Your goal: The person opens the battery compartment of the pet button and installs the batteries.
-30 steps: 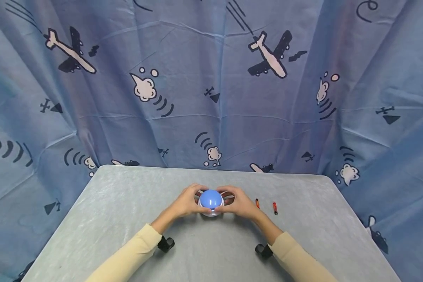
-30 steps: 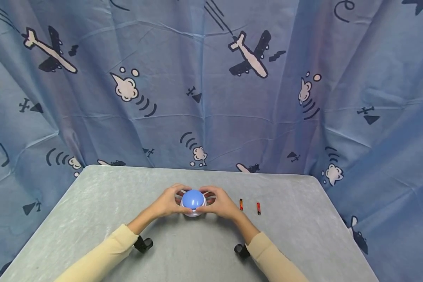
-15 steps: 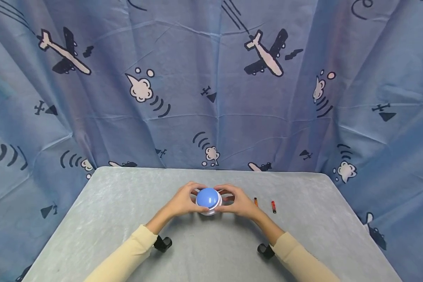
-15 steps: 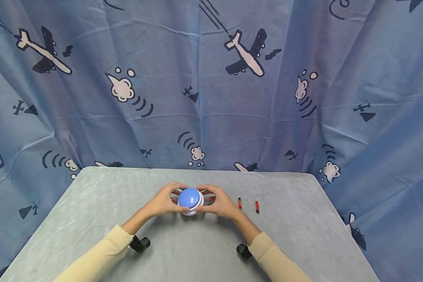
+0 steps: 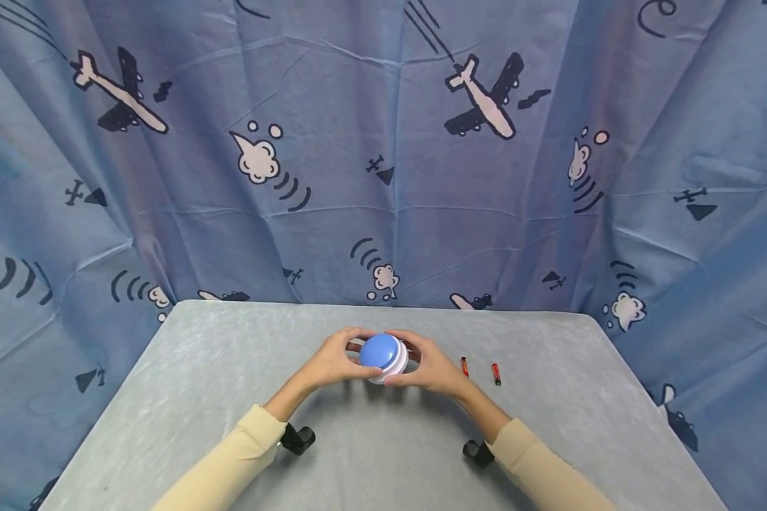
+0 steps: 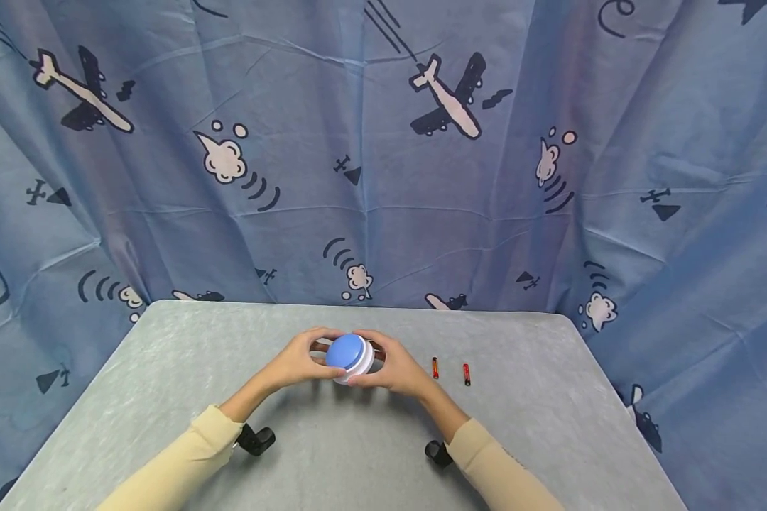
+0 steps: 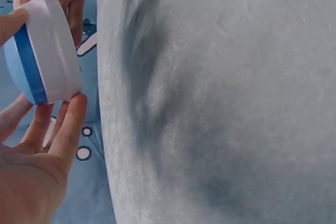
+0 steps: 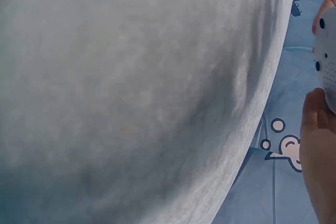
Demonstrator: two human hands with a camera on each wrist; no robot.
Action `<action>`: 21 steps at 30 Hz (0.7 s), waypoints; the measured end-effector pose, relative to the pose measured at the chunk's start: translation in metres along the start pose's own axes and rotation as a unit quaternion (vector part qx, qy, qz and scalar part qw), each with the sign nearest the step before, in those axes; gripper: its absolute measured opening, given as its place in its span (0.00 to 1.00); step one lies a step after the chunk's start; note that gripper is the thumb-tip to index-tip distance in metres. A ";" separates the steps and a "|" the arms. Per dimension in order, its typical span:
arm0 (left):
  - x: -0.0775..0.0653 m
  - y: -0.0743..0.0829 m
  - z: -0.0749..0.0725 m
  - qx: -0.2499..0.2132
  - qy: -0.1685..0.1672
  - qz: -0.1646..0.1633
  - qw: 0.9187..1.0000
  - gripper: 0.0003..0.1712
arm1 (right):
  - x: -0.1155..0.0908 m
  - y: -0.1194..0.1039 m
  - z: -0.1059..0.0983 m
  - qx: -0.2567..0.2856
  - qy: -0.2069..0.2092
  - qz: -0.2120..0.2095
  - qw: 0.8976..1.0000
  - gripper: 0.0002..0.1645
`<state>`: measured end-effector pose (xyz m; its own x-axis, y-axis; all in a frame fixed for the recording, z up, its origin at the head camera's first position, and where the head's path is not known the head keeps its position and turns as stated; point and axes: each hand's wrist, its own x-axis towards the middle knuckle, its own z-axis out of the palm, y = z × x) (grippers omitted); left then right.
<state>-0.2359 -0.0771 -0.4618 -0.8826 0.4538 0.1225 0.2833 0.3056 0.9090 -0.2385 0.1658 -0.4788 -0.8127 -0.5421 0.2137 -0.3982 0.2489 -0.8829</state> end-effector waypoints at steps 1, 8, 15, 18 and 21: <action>0.001 0.001 0.001 0.004 -0.002 -0.002 1.000 0.39 | 0.000 -0.001 0.000 -0.002 0.003 -0.002 1.000 0.52; 0.006 0.006 0.009 0.045 -0.021 0.001 0.999 0.44 | 0.000 -0.005 -0.003 -0.026 0.017 -0.009 0.999 0.50; 0.006 0.008 0.010 0.019 0.000 -0.005 1.000 0.42 | -0.001 -0.006 -0.003 -0.011 0.026 -0.017 0.999 0.51; 0.006 0.008 0.009 -0.003 -0.002 0.002 1.000 0.42 | -0.001 -0.004 -0.002 0.015 0.025 -0.027 0.999 0.52; 0.005 0.008 0.010 -0.038 -0.010 0.005 0.999 0.42 | -0.002 -0.002 -0.002 0.035 0.021 -0.034 0.999 0.54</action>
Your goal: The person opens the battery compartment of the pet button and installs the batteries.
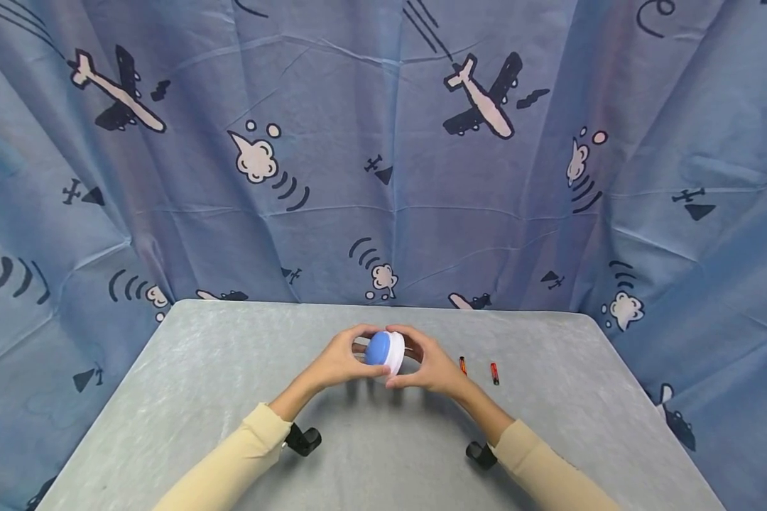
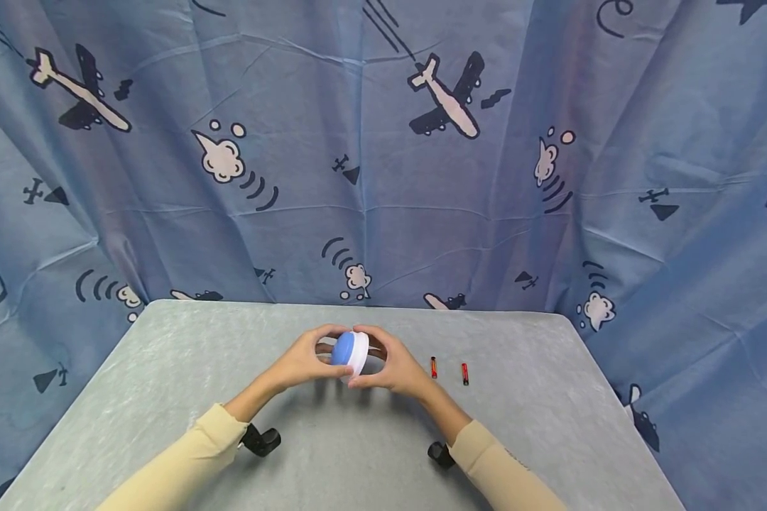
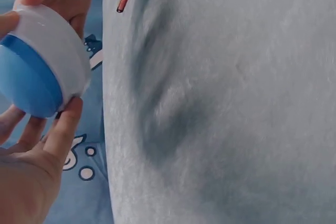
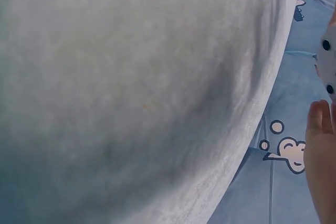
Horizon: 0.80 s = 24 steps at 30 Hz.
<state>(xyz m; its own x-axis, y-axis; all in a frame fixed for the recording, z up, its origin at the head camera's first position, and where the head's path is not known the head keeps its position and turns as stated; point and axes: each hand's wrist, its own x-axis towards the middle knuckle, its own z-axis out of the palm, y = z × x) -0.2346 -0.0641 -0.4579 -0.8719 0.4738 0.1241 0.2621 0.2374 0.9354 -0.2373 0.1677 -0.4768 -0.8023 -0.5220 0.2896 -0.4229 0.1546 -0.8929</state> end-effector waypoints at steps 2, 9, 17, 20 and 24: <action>0.000 0.000 0.000 -0.025 -0.006 0.001 1.000 0.41 | 0.000 0.001 0.001 0.006 0.001 0.000 1.000 0.56; 0.001 0.002 -0.001 -0.053 -0.035 0.022 0.998 0.44 | -0.002 -0.005 0.002 -0.009 0.025 0.006 1.000 0.56; -0.002 0.007 0.005 -0.024 -0.003 0.044 0.999 0.38 | -0.002 -0.013 0.001 -0.037 0.011 0.002 0.999 0.55; -0.003 0.006 0.003 -0.043 0.010 0.054 0.998 0.37 | -0.002 -0.012 0.001 -0.014 0.002 -0.010 1.000 0.56; -0.002 0.004 0.000 -0.081 0.010 0.064 0.995 0.37 | -0.003 -0.011 0.001 0.019 -0.008 -0.005 1.000 0.59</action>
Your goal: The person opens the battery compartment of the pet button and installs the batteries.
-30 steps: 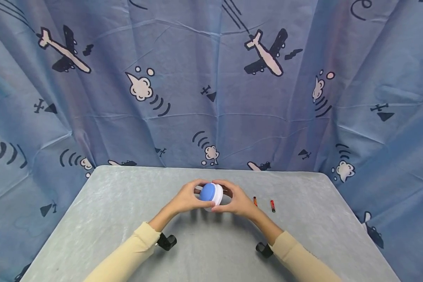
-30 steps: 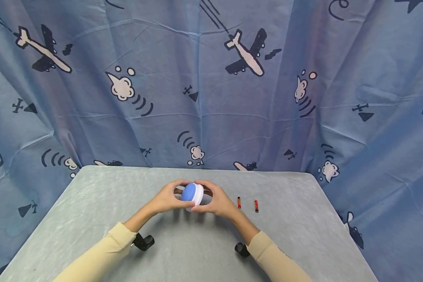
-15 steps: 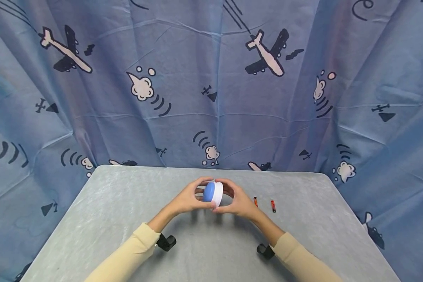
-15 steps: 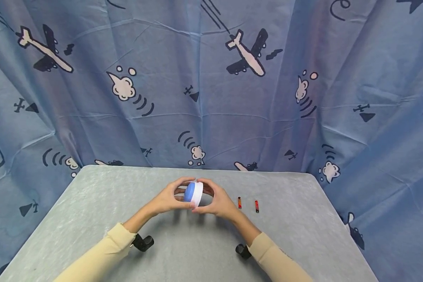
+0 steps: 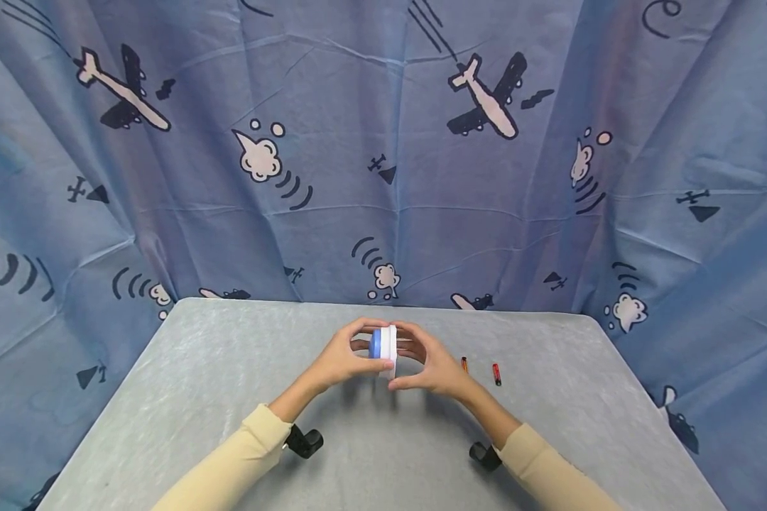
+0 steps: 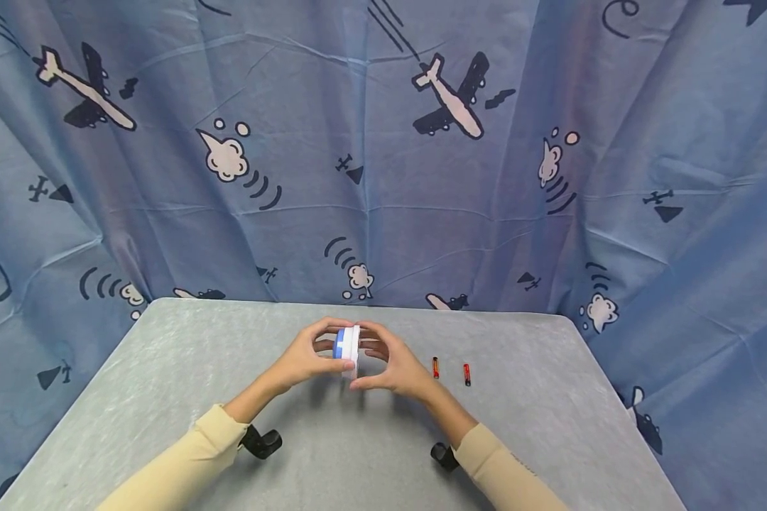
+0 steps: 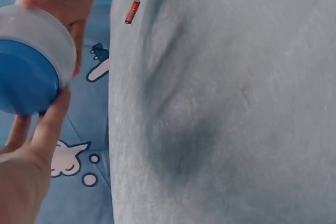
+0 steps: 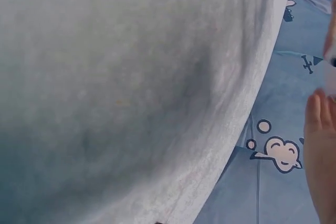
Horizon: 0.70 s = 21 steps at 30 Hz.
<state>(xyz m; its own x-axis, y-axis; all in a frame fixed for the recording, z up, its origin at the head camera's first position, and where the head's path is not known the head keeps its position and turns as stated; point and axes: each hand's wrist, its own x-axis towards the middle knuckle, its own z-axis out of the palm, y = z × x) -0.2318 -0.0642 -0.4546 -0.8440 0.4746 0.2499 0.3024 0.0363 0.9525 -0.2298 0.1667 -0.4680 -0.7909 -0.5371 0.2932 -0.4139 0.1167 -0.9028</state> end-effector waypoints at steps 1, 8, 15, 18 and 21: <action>0.000 0.000 -0.001 -0.009 -0.003 0.000 1.000 0.37 | 0.000 0.000 0.000 0.003 -0.001 0.002 1.000 0.59; -0.002 -0.002 -0.006 -0.030 -0.040 -0.006 0.999 0.39 | -0.003 -0.001 -0.001 -0.037 0.005 0.008 0.999 0.57; -0.006 -0.002 -0.004 0.021 -0.073 -0.002 0.997 0.48 | -0.004 -0.002 -0.004 -0.100 -0.003 0.001 0.995 0.56; -0.007 -0.003 -0.003 0.049 -0.058 0.001 0.997 0.48 | -0.004 -0.002 -0.005 -0.122 -0.005 0.005 0.993 0.56; -0.007 -0.005 -0.004 0.057 -0.050 -0.002 0.997 0.47 | -0.003 -0.001 -0.005 -0.135 -0.007 0.015 0.991 0.57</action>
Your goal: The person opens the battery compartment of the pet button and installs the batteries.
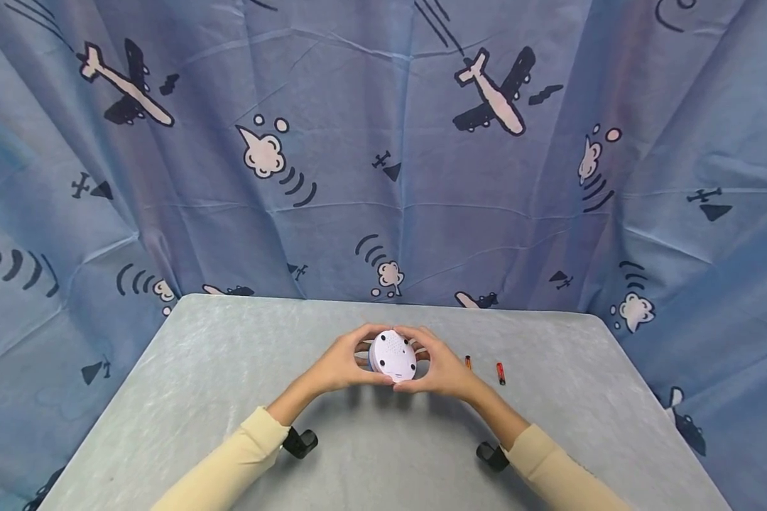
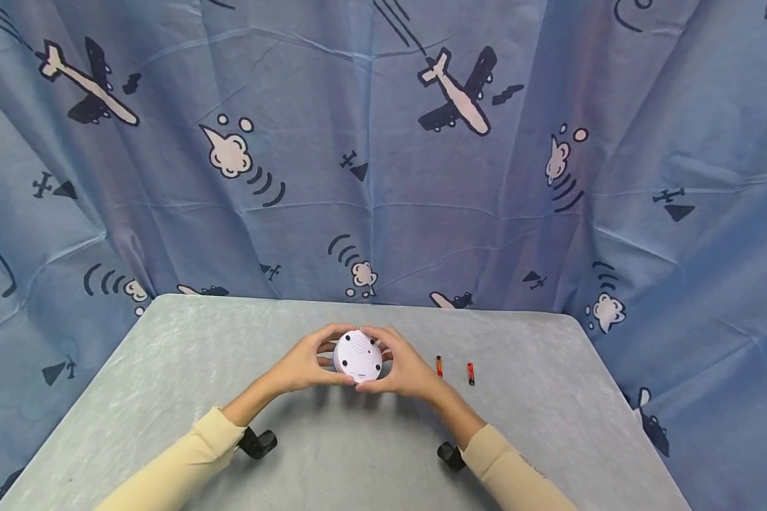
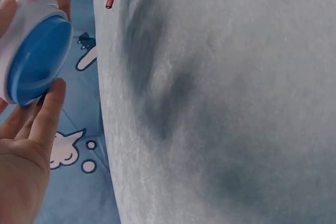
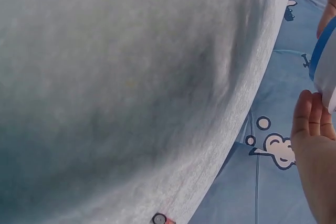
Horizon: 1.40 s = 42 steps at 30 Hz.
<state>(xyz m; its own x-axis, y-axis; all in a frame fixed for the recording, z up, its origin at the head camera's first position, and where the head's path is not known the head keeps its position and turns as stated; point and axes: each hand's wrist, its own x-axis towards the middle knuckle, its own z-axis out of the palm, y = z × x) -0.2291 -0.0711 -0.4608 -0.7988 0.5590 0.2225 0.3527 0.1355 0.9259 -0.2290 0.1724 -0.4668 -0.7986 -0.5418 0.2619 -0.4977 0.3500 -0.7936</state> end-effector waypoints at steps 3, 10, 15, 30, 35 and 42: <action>0.000 -0.001 0.000 -0.009 -0.008 -0.007 1.000 0.47 | -0.001 0.000 -0.001 -0.007 -0.006 0.011 1.000 0.57; -0.001 -0.007 0.000 -0.011 -0.049 -0.033 0.998 0.47 | -0.004 -0.002 -0.004 -0.052 -0.032 0.018 0.998 0.55; -0.003 -0.015 0.002 0.029 -0.051 -0.049 0.997 0.51 | -0.004 -0.001 -0.004 -0.074 -0.054 0.015 0.996 0.54; -0.008 -0.031 0.006 0.138 -0.053 -0.033 0.989 0.49 | -0.005 0.009 0.005 -0.090 -0.078 0.020 0.993 0.39; -0.009 -0.032 0.007 0.142 -0.048 -0.026 0.988 0.50 | -0.006 0.007 0.007 -0.096 -0.066 -0.004 0.993 0.31; -0.009 -0.031 0.012 0.114 -0.038 -0.035 0.992 0.51 | -0.012 0.013 0.007 -0.069 -0.058 -0.022 0.996 0.28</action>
<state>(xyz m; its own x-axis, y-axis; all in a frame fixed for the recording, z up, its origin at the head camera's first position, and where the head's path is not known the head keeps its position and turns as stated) -0.2268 -0.0709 -0.4953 -0.7893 0.6005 0.1277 0.4050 0.3529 0.8435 -0.2234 0.1777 -0.4837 -0.7349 -0.6404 0.2231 -0.5794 0.4220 -0.6973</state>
